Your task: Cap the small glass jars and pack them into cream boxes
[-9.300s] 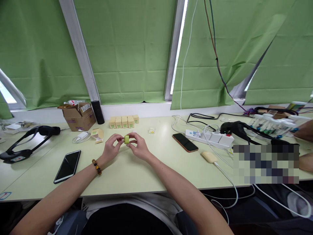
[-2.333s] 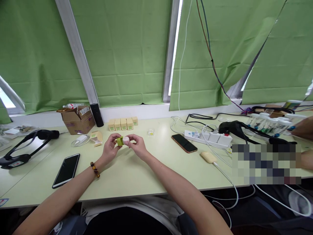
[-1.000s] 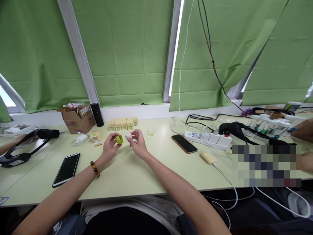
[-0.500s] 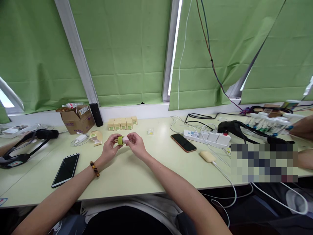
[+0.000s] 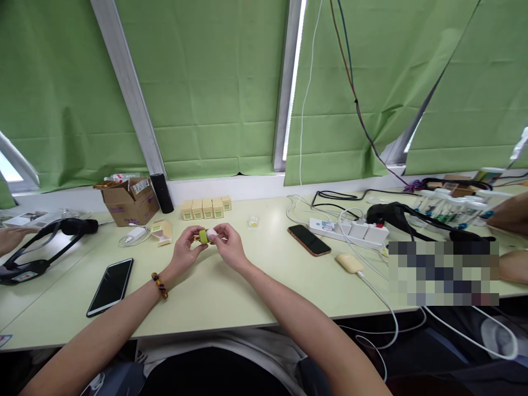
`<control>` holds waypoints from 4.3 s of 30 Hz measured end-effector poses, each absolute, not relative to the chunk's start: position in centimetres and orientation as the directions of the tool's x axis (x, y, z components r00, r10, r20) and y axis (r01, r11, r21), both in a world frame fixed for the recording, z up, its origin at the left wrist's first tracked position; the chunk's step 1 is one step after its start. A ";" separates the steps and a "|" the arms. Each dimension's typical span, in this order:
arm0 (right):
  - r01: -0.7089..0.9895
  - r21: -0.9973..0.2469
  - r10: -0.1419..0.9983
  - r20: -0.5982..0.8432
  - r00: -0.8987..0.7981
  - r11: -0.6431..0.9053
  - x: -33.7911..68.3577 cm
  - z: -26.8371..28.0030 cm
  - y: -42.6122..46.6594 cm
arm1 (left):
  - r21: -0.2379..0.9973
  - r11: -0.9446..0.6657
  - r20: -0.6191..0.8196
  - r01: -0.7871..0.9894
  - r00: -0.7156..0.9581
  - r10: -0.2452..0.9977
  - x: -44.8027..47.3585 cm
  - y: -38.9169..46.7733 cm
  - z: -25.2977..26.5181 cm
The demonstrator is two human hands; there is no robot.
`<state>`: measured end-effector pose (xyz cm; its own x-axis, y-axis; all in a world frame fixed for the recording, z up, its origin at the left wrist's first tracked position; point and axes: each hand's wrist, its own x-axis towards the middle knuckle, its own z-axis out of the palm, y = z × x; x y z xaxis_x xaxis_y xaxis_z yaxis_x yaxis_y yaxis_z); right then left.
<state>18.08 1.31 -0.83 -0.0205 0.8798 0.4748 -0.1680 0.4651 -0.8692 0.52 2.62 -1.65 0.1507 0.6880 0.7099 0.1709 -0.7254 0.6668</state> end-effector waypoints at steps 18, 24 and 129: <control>-0.110 -0.876 0.880 0.474 -0.017 0.470 17.7 -1.0 1.1 | 0.597 -0.746 0.746 0.295 0.140 0.652 1.5 1.0 -0.9; -0.082 -0.783 0.772 0.622 -0.131 0.617 18.5 -0.3 0.2 | 0.872 -0.488 0.487 -0.045 0.184 0.854 0.9 2.3 -1.2; -0.104 -0.870 0.866 0.492 -0.092 0.483 19.2 -0.3 1.4 | 0.674 -0.728 0.723 0.122 0.090 0.685 0.8 1.7 -0.9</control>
<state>19.25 1.41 -0.26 -0.0923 0.8659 0.4916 -0.1041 0.4826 -0.8696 0.81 1.71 -0.90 0.0903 0.6846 0.7233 0.1220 -0.7284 0.6742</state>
